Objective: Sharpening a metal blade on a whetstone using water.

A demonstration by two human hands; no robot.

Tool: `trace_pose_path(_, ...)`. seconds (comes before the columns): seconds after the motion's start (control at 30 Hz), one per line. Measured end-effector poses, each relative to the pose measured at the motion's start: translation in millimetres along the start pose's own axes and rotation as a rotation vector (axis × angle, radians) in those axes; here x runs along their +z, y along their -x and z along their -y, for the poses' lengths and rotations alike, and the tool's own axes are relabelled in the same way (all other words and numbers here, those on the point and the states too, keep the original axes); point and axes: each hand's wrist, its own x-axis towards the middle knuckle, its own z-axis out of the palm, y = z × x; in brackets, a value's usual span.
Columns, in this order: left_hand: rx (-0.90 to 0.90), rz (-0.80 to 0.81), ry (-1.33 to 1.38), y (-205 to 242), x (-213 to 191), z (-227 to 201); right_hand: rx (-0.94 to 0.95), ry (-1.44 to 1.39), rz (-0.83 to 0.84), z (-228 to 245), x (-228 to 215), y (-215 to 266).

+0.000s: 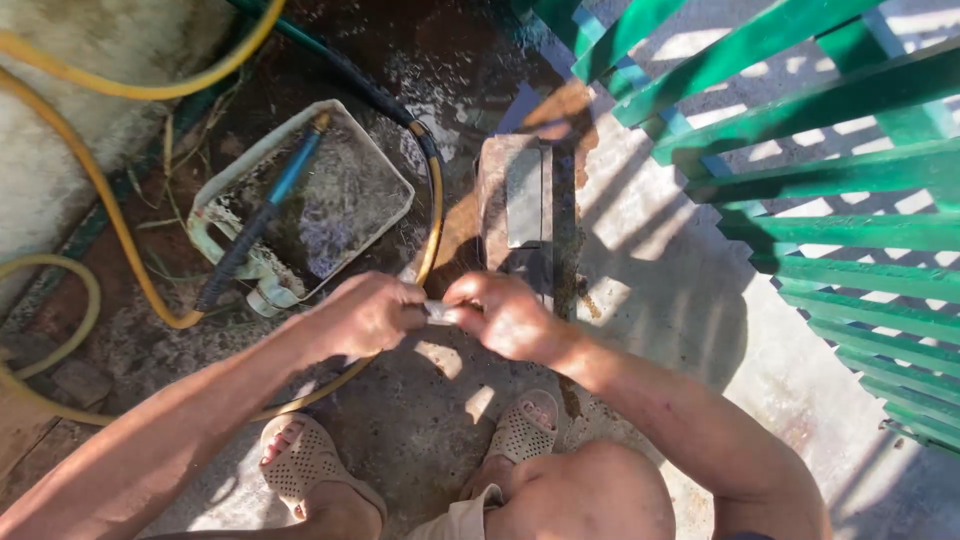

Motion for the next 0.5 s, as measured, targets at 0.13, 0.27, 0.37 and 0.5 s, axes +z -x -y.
trace_pose_path(0.13, -0.382, -0.504, -0.232, -28.0, -53.1, 64.9, -0.133, -0.257, -0.644, -97.7, -5.1, 42.8)
trace_pose_path(0.27, -0.546, -0.796, -0.179, -69.6, -73.4, 217.6, 0.221, -0.608, -0.846, -243.0, 70.3, 100.3)
trace_pose_path(0.37, -0.476, -0.806, -0.696, -75.6, -69.4, 179.4, 0.424, -0.628, -0.617, -169.3, 90.9, 117.2)
trace_pose_path(0.5, -0.553, -0.95, -0.414, -88.8, -65.3, 188.9, -0.04, 0.354, -0.725, -103.5, 107.9, 112.5)
